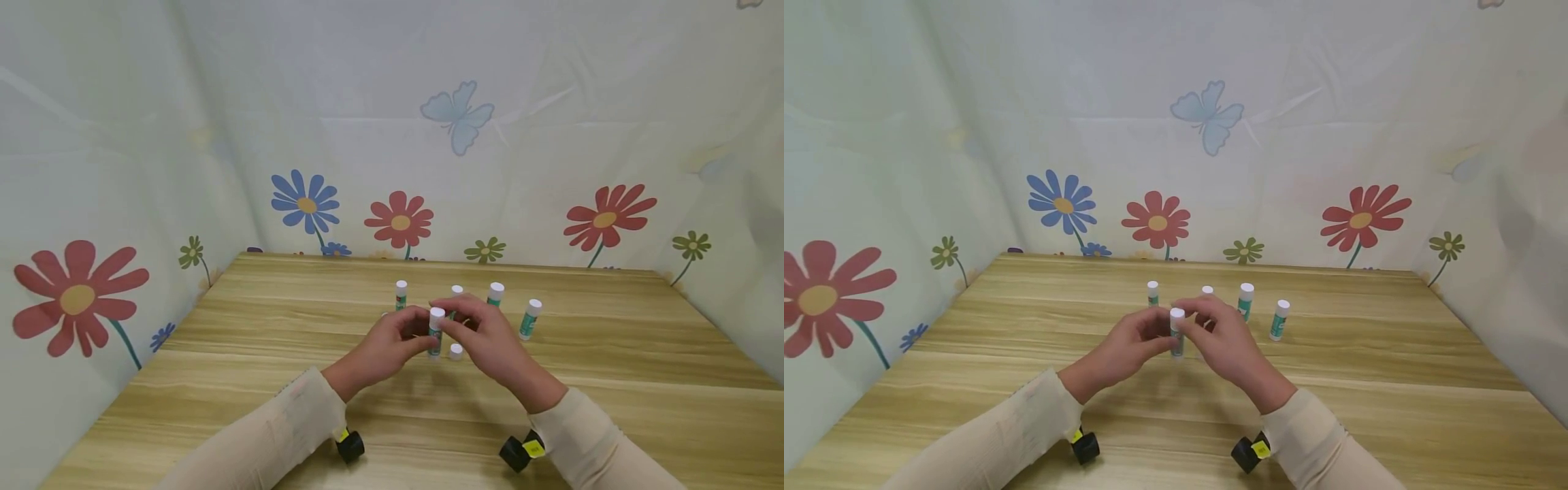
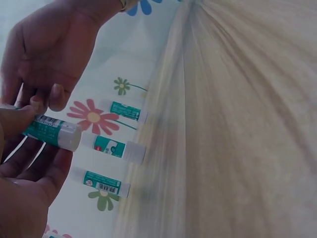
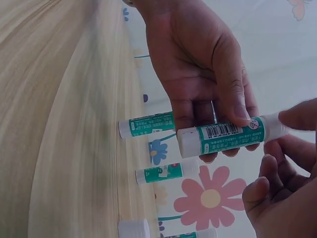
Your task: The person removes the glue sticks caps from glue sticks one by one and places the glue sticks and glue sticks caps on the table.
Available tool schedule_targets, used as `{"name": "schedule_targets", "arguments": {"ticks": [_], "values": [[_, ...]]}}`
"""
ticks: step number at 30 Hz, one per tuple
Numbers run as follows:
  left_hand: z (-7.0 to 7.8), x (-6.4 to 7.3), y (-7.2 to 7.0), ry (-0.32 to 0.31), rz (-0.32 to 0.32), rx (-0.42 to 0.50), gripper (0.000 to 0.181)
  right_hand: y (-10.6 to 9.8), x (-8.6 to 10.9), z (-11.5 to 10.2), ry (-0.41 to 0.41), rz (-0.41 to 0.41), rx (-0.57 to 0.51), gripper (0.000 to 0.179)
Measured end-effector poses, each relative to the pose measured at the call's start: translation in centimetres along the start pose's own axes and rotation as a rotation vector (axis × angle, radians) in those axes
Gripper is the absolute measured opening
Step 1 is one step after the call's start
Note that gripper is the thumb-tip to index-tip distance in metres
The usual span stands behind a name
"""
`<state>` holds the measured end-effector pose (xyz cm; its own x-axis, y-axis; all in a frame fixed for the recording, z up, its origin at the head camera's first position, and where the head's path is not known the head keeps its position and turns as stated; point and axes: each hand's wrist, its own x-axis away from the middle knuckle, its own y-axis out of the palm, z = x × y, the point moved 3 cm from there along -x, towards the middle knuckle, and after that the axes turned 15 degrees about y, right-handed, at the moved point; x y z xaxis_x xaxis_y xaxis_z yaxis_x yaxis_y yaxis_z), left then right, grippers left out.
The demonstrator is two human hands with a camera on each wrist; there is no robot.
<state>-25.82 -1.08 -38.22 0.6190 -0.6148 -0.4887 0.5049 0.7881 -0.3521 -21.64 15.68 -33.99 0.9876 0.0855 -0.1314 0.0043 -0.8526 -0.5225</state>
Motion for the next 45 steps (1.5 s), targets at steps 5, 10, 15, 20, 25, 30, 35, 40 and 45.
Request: {"name": "schedule_targets", "arguments": {"ticks": [5, 10, 15, 20, 25, 30, 35, 40, 45], "values": [[0.4, 0.1, 0.1, 0.006, 0.03, -0.028, 0.027, 0.3, 0.0, 0.2, 0.062, 0.048, -0.015, 0.037], [0.4, 0.1, 0.4, 0.026, 0.037, -0.078, 0.024, 0.7, 0.0, 0.4, 0.123, 0.115, -0.054, 0.034], [0.3, 0.1, 0.4, 0.043, 0.023, -0.083, 0.025, 0.4, 0.0, 0.3, 0.108, 0.13, -0.031, 0.027], [0.3, 0.1, 0.1, 0.047, 0.003, -0.073, 0.028, 0.0, -0.1, 0.2, 0.066, 0.09, 0.036, 0.025], [0.2, 0.1, -0.1, 0.038, -0.021, -0.062, 0.031, -0.3, 0.0, -0.1, 0.016, 0.004, 0.022, 0.029], [0.1, 0.0, -0.2, 0.04, -0.042, -0.063, 0.032, -0.6, 0.0, -0.3, 0.0, -0.063, -0.008, 0.028], [-0.3, -0.2, -0.4, 0.022, -0.053, -0.084, 0.03, -1.1, -0.1, -0.4, -0.021, -0.048, -0.025, 0.027], [-0.5, -0.3, -1.1, -0.007, -0.022, -0.076, 0.031, -1.5, -0.1, -0.5, -0.01, -0.023, -0.037, 0.028], [-0.5, -0.4, -2.0, -0.014, 0.016, -0.076, 0.03, -1.8, -0.3, -0.5, 0.003, -0.011, -0.052, 0.028]]}}
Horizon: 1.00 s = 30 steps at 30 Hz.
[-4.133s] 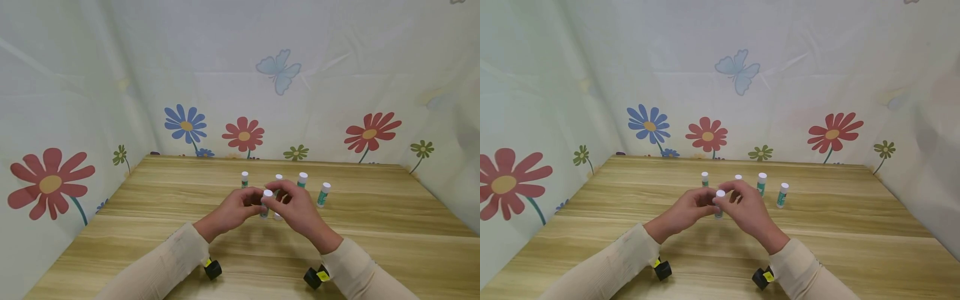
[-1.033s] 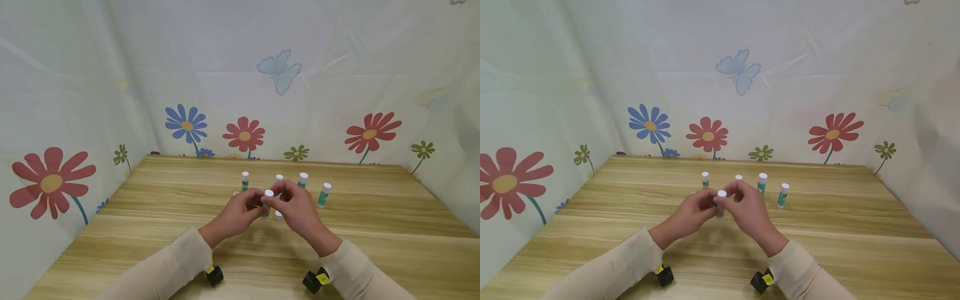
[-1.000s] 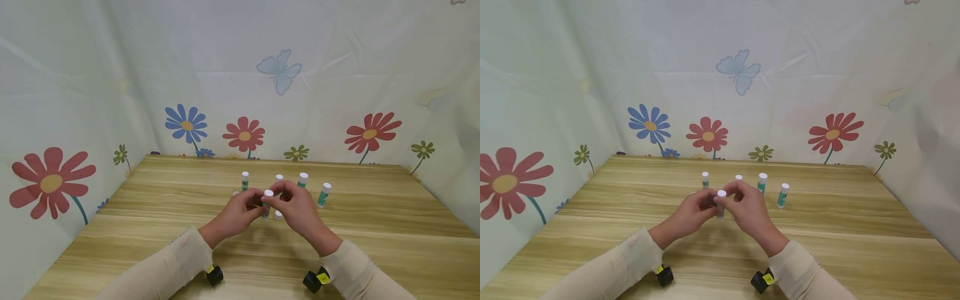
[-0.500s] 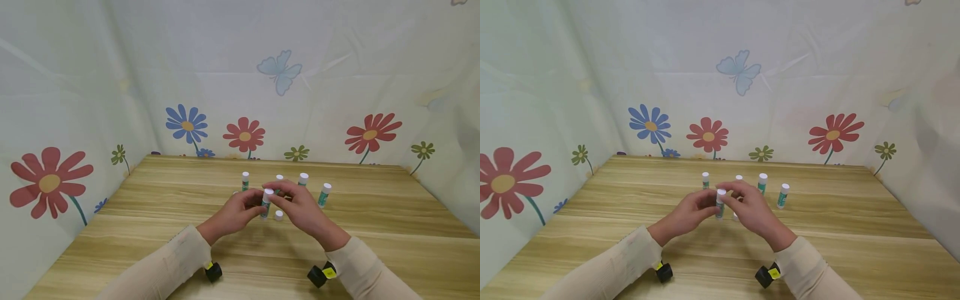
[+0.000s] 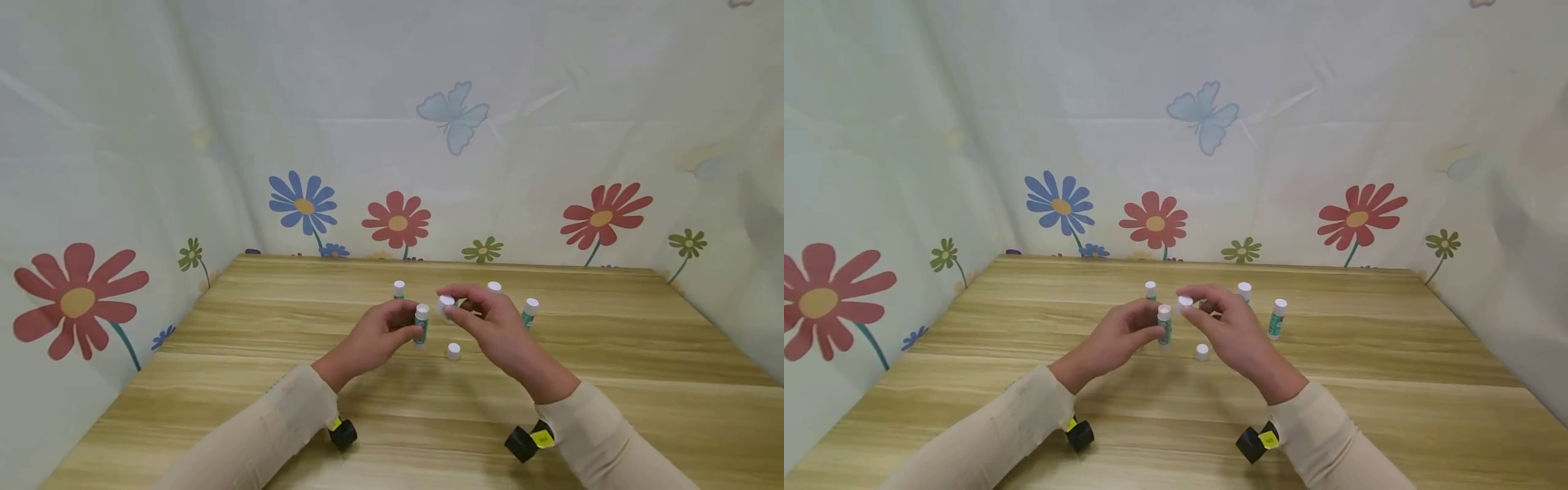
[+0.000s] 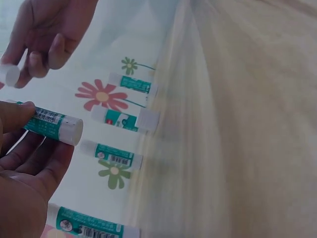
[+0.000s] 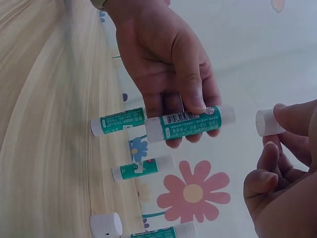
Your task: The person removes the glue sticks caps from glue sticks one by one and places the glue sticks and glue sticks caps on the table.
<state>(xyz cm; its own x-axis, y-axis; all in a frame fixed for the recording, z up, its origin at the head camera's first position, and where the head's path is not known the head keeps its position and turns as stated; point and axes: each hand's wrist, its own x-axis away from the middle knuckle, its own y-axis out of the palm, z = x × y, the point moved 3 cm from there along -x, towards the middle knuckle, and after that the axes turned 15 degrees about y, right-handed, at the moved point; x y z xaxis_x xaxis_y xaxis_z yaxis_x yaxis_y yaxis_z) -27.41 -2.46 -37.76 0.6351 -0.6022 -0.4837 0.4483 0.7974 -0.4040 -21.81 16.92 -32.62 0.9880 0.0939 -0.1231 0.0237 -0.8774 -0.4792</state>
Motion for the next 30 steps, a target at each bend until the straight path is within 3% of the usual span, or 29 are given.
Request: {"name": "schedule_targets", "arguments": {"ticks": [8, 13, 22, 30], "values": [[-0.1, 0.0, -1.1, -0.036, 0.064, 0.021, 0.026, -0.5, -0.2, 0.3, 0.038, 0.01, 0.001, 0.029], [-0.3, 0.1, -0.6, -0.055, 0.045, -0.001, 0.027, -0.7, -0.3, 1.0, 0.079, 0.006, 0.036, 0.032], [-0.3, 0.2, 0.6, -0.094, 0.015, -0.154, 0.026, -1.7, -1.4, 3.4, 0.125, 0.057, 0.223, 0.027], [-0.8, 0.4, 1.1, -0.147, -0.059, -0.227, 0.021, -2.4, -2.1, 4.4, 0.209, -0.031, 0.32, 0.018]]}}
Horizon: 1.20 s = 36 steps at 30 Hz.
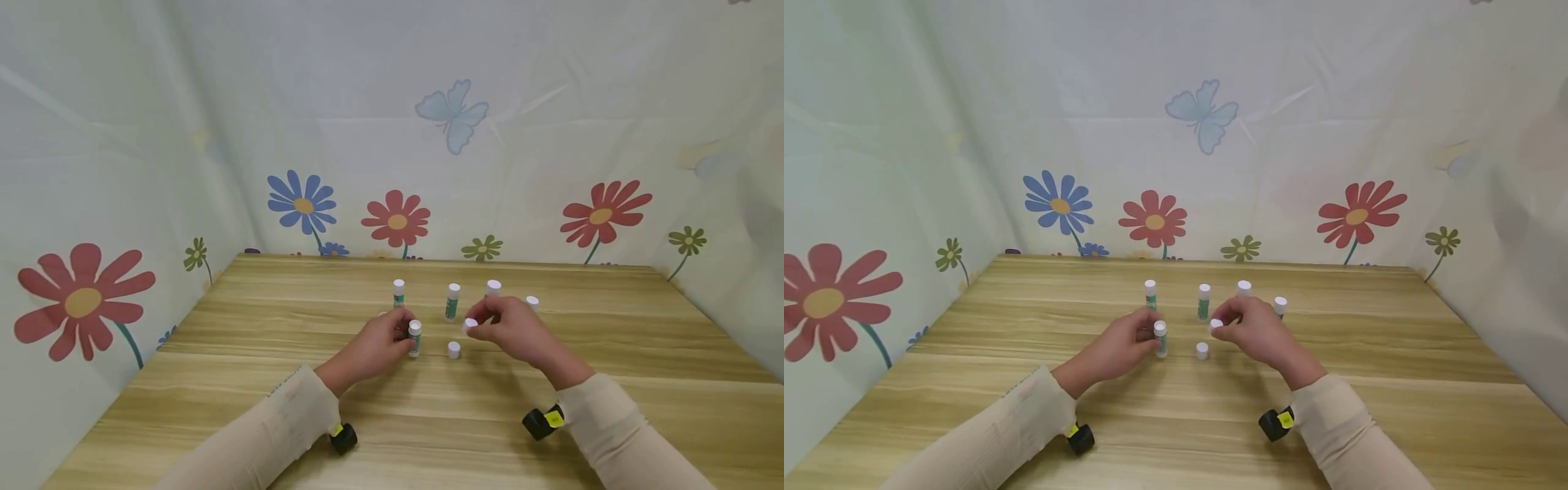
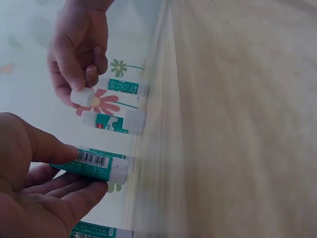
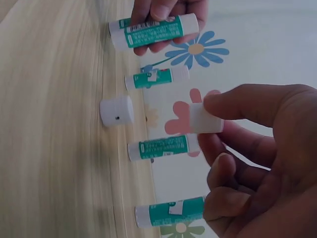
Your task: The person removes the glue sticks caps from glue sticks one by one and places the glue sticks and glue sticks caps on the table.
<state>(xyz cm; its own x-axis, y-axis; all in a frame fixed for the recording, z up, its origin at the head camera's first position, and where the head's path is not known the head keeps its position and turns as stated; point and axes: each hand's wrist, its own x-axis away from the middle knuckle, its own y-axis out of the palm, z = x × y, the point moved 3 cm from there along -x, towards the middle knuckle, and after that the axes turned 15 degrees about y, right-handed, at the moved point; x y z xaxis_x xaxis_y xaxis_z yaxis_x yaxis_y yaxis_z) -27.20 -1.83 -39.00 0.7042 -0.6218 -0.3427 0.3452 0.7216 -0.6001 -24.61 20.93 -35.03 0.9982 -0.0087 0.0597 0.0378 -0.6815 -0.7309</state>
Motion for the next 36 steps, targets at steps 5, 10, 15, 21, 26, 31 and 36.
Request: {"name": "schedule_targets", "arguments": {"ticks": [5, 10, 15, 21, 26, 31, 36], "values": [[-0.1, 0.0, 0.2, -0.023, -0.036, -0.021, 0.02, 0.0, -0.3, 0.6, 0.034, -0.06, 0.081, 0.017], [-0.3, 0.1, 0.4, -0.027, -0.052, -0.008, 0.021, 0.3, -0.3, 0.9, 0.033, -0.137, 0.152, 0.016], [-0.5, 0.0, 0.5, -0.04, -0.056, 0.003, 0.021, 0.4, -0.3, 1.1, 0.032, -0.157, 0.242, 0.016], [-0.6, -0.1, 0.5, -0.041, -0.059, -0.004, 0.02, 0.9, -0.4, 1.7, 0.074, -0.139, 0.326, 0.015], [-0.7, -0.3, 0.5, -0.038, -0.06, -0.018, 0.021, 1.1, -0.3, 1.8, 0.071, -0.13, 0.345, 0.015], [-0.7, -0.2, 0.5, -0.05, -0.056, -0.015, 0.025, 1.1, -0.3, 1.7, 0.075, -0.139, 0.346, 0.015], [-0.2, -0.1, 0.3, -0.019, -0.051, -0.017, 0.033, 1.1, -0.3, 1.8, 0.062, -0.149, 0.349, 0.016]]}}
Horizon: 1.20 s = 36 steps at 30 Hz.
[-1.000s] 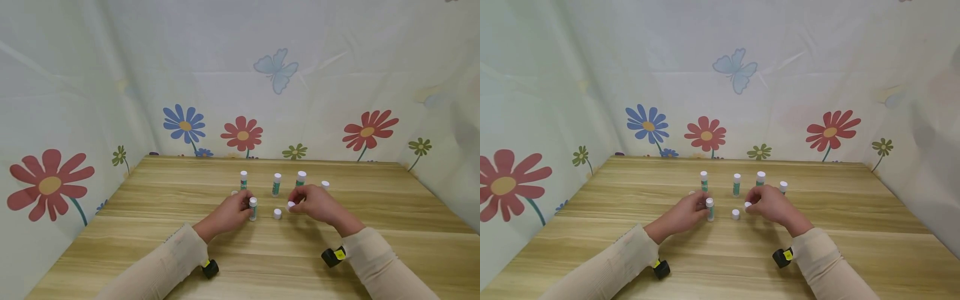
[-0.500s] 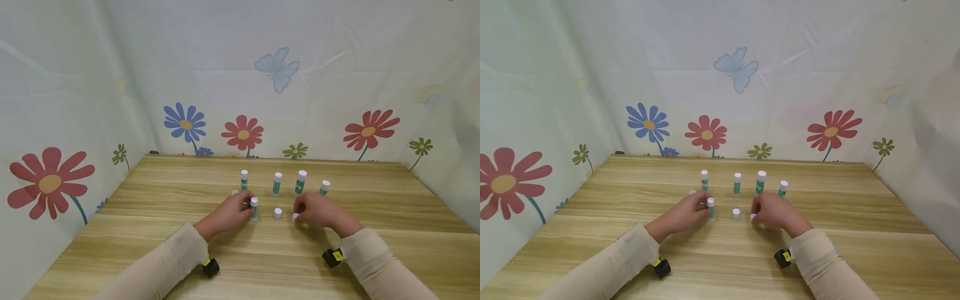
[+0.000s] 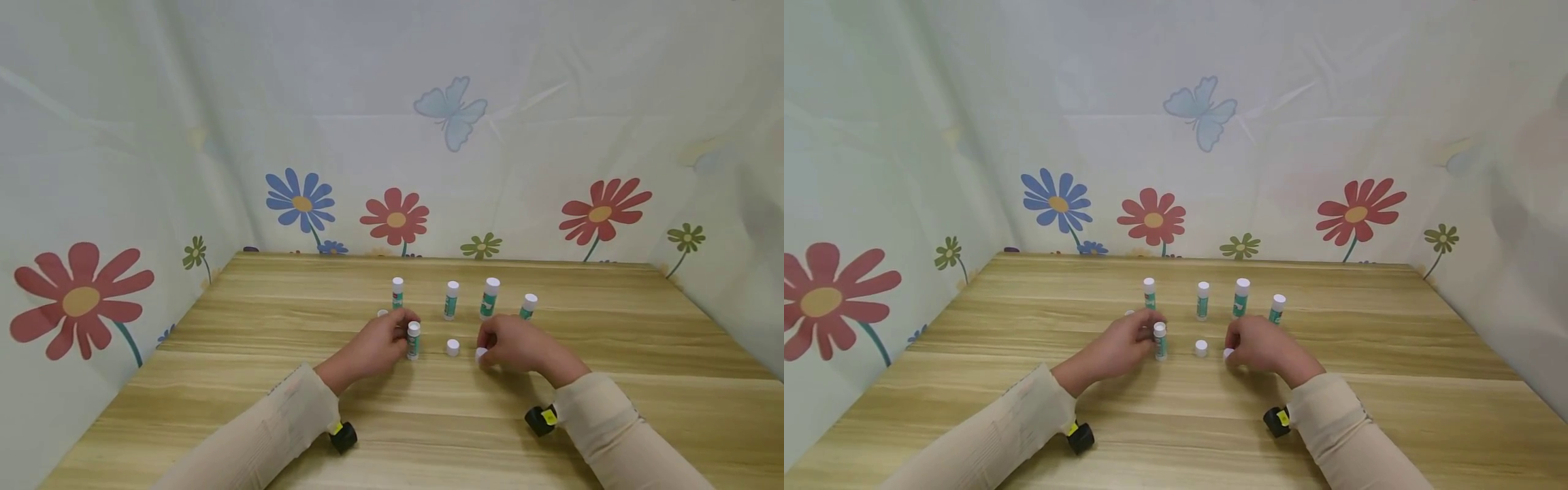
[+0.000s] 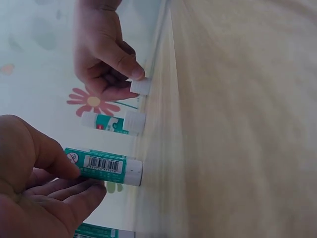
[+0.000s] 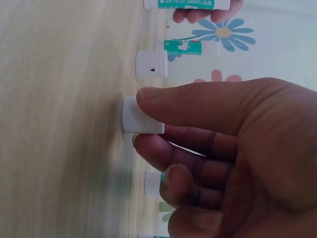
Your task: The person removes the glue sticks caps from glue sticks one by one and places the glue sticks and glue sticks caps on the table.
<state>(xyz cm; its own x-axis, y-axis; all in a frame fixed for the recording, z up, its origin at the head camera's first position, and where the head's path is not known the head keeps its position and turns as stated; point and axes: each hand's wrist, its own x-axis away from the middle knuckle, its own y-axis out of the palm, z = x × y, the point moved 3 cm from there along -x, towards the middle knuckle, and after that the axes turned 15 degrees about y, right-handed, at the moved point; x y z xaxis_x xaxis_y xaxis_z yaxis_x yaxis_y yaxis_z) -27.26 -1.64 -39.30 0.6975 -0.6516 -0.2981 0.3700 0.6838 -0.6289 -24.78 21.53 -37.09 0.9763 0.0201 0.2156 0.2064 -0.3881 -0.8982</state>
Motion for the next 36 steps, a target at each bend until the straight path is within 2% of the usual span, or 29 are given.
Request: {"name": "schedule_targets", "arguments": {"ticks": [5, 8, 13, 18, 22, 27, 32, 36], "values": [[0.9, 0.1, -0.7, 0.043, 0.003, -0.107, 0.037, 0.1, -0.1, 0.1, -0.013, 0.002, 0.014, 0.014], [1.4, 0.2, -1.4, 0.074, 0.033, -0.158, 0.038, 0.0, -0.1, 0.0, -0.015, 0.001, 0.014, 0.014], [2.3, 0.1, -3.2, 0.139, 0.141, -0.086, 0.037, 0.0, -0.2, 0.1, -0.026, 0.007, 0.016, 0.014], [2.4, 0.0, -5.0, 0.15, 0.242, 0.001, 0.034, 0.0, -0.2, 0.1, -0.026, 0.006, 0.022, 0.015], [1.6, -0.3, -6.2, 0.126, 0.287, 0.046, 0.033, 0.0, -0.1, 0.1, -0.014, -0.003, 0.019, 0.015], [-0.2, -0.9, -7.2, 0.079, 0.318, 0.122, 0.035, 0.1, -0.1, 0.1, -0.004, -0.014, 0.011, 0.015], [-2.6, -1.5, -7.8, 0.007, 0.314, 0.168, 0.039, 0.1, -0.1, 0.1, -0.001, -0.011, 0.009, 0.015], [-4.2, -1.8, -7.7, -0.057, 0.311, 0.202, 0.039, 0.1, -0.1, 0.1, 0.008, -0.011, -0.003, 0.015]]}}
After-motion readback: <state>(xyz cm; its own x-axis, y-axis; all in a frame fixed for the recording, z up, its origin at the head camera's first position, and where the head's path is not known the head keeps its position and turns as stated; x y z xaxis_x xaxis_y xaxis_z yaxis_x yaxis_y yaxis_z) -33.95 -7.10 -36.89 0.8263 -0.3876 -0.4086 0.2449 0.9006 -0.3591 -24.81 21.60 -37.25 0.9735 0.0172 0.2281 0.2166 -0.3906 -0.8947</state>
